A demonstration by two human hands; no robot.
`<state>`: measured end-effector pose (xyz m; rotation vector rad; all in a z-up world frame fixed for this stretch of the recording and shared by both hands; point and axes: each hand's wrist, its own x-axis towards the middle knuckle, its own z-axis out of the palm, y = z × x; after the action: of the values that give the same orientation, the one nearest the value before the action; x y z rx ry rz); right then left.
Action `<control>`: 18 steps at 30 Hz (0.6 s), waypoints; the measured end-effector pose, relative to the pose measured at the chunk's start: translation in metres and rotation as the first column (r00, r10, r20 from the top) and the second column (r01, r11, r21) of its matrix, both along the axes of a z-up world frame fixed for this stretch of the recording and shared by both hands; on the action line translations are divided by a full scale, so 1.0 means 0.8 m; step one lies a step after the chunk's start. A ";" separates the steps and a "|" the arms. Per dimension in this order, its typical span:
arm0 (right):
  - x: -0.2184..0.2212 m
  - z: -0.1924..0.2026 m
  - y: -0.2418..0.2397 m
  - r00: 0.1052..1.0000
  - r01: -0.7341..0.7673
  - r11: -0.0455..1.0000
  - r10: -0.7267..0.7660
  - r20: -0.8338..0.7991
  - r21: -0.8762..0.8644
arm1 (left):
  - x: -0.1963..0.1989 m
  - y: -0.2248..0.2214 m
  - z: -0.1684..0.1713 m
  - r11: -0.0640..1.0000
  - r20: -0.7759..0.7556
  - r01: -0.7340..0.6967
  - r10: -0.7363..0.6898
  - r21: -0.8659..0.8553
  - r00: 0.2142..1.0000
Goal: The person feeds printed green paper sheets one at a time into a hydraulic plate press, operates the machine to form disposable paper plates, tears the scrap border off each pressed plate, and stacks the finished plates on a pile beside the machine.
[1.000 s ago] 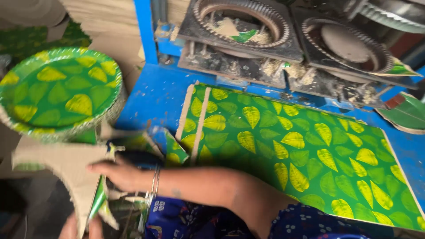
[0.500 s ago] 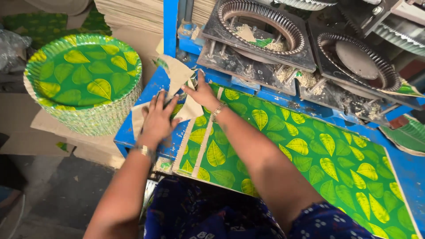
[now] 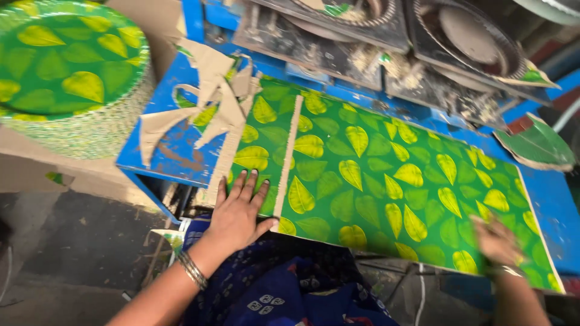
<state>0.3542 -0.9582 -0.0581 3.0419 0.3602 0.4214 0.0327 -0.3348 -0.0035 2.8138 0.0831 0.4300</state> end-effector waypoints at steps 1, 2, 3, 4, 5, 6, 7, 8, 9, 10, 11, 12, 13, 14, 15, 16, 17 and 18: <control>-0.019 0.025 -0.044 0.857 0.477 0.877 -0.448 -0.255 0.063 | 0.000 -0.012 -0.007 0.998 0.073 -0.015 0.011 0.054 0.997; -0.010 -0.023 -0.143 0.854 0.484 0.872 -0.456 -0.250 0.066 | 0.005 -0.012 -0.011 0.999 0.079 -0.006 0.002 0.054 0.997; -0.004 -0.053 -0.234 0.846 0.524 0.844 -0.500 -0.185 0.116 | 0.007 -0.015 -0.016 0.996 0.035 -0.052 0.049 0.079 0.998; 0.004 -0.079 -0.305 0.829 0.559 0.812 -0.545 -0.123 0.169 | 0.010 -0.018 -0.021 0.990 -0.007 -0.096 0.097 0.106 0.995; -0.009 -0.071 -0.302 0.827 0.563 0.809 -0.551 -0.115 0.170 | 0.008 -0.028 -0.021 0.991 -0.001 -0.091 0.091 0.102 0.996; -0.022 -0.063 -0.299 0.844 0.532 0.601 -0.438 -0.311 0.596 | 0.006 -0.038 -0.020 0.995 0.019 -0.080 0.078 0.066 0.997; -0.037 -0.055 -0.297 0.877 0.466 0.215 -0.237 -0.417 0.858 | 0.003 -0.049 -0.019 0.997 0.038 -0.066 0.065 0.030 0.997; -0.020 -0.076 -0.325 0.878 0.463 0.215 -0.245 -0.412 0.860 | 0.003 -0.062 -0.004 0.998 0.043 -0.059 0.058 0.026 0.997; -0.010 -0.099 -0.356 0.935 0.298 0.066 -0.223 -0.277 0.952 | 0.003 -0.076 0.012 0.996 0.004 -0.074 0.074 -0.050 0.997; 0.001 -0.120 -0.387 0.966 0.114 -0.084 -0.222 -0.130 0.990 | 0.003 -0.088 0.027 0.988 -0.037 -0.091 0.087 -0.123 0.995; -0.016 -0.093 -0.375 0.963 0.111 -0.084 -0.238 -0.129 0.990 | 0.006 -0.089 0.016 0.989 -0.036 -0.075 0.071 -0.126 0.997; -0.032 -0.066 -0.361 0.928 0.151 -0.194 -0.310 -0.206 0.969 | 0.009 -0.090 0.005 0.945 0.061 -0.038 0.061 -0.325 0.996; -0.048 -0.045 -0.344 0.883 0.174 -0.311 -0.371 -0.288 0.934 | 0.013 -0.087 -0.006 0.865 0.155 0.017 0.071 -0.502 0.985; -0.049 -0.070 -0.406 0.877 0.168 -0.319 -0.385 -0.289 0.933 | 0.003 -0.094 0.006 0.867 0.157 0.033 0.052 -0.498 0.986; -0.048 -0.098 -0.465 0.984 0.080 -0.337 -0.124 -0.128 0.938 | -0.005 -0.097 0.018 0.762 0.237 0.102 0.070 -0.640 0.969; -0.049 -0.127 -0.523 0.989 -0.017 -0.367 0.131 0.070 0.930 | -0.014 -0.100 0.030 0.631 0.308 0.179 0.100 -0.755 0.946; -0.078 -0.099 -0.483 0.991 -0.022 -0.376 0.114 0.070 0.926 | -0.021 -0.100 0.052 0.635 0.307 0.188 0.082 -0.749 0.948; -0.107 -0.070 -0.443 0.998 -0.053 -0.435 0.016 0.067 0.899 | -0.029 -0.099 0.073 0.643 0.407 0.289 0.038 -0.709 0.913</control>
<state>0.2689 -1.3126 -0.1140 4.8008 -0.1913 1.6275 0.0099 -0.4139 0.0551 1.8361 -0.0243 0.7140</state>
